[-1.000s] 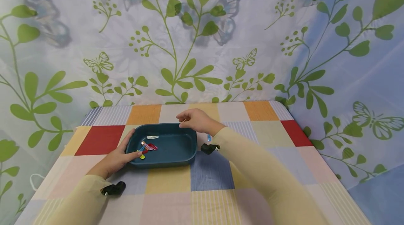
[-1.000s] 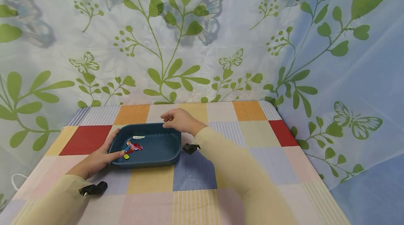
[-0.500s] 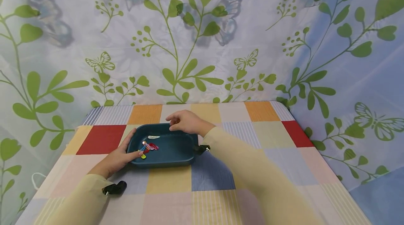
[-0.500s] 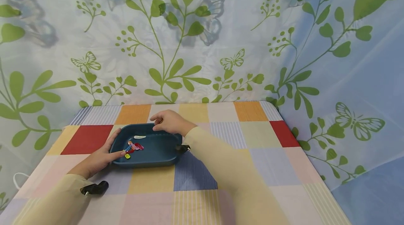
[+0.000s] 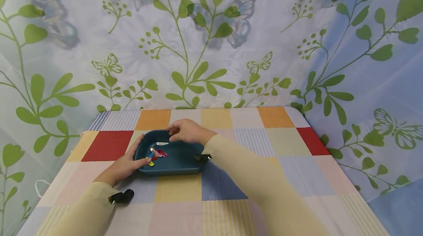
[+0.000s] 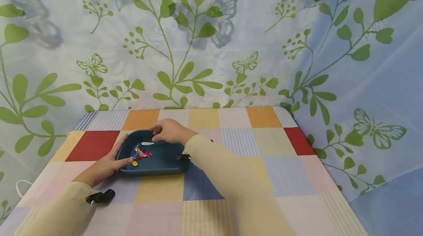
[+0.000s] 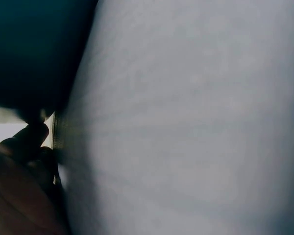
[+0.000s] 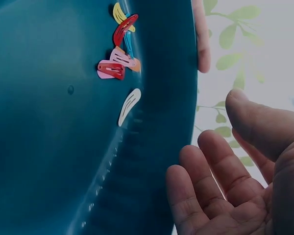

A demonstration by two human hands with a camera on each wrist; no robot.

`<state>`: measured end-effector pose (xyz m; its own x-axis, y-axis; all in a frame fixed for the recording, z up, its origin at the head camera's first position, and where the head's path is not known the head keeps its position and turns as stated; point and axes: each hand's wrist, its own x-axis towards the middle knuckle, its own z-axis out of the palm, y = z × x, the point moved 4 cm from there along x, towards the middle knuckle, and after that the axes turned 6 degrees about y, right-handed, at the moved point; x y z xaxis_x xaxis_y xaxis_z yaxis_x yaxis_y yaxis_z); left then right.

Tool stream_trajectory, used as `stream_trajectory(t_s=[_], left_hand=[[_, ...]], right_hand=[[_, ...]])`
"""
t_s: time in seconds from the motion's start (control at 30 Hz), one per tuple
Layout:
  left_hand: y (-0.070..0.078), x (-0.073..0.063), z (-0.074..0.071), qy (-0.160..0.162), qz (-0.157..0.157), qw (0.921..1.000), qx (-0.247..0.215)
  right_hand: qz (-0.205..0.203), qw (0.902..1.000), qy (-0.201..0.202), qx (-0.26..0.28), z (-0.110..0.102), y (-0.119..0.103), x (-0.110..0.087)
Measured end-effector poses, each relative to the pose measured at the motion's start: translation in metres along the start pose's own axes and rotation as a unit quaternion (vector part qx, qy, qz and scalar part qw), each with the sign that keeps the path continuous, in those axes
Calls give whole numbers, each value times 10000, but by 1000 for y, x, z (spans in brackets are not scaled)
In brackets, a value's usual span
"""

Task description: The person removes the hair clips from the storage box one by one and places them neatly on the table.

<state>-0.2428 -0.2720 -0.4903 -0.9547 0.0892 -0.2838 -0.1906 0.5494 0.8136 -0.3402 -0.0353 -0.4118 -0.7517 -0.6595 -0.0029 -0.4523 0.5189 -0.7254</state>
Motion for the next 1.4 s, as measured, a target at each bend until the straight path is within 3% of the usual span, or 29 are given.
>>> stream_trajectory(t_s=[0.73, 1.1, 1.4], left_hand=[[4, 1, 1, 19, -43, 10000, 51], [-1, -3, 0, 42, -2, 10000, 74], [0, -4, 2, 2, 36, 10000, -34]], right_hand=[[112, 9975, -579, -391, 34, -1, 19], [-142, 9920, -1105, -590, 72, 6, 36], [-252, 9827, -1340, -1256, 80, 8, 38]])
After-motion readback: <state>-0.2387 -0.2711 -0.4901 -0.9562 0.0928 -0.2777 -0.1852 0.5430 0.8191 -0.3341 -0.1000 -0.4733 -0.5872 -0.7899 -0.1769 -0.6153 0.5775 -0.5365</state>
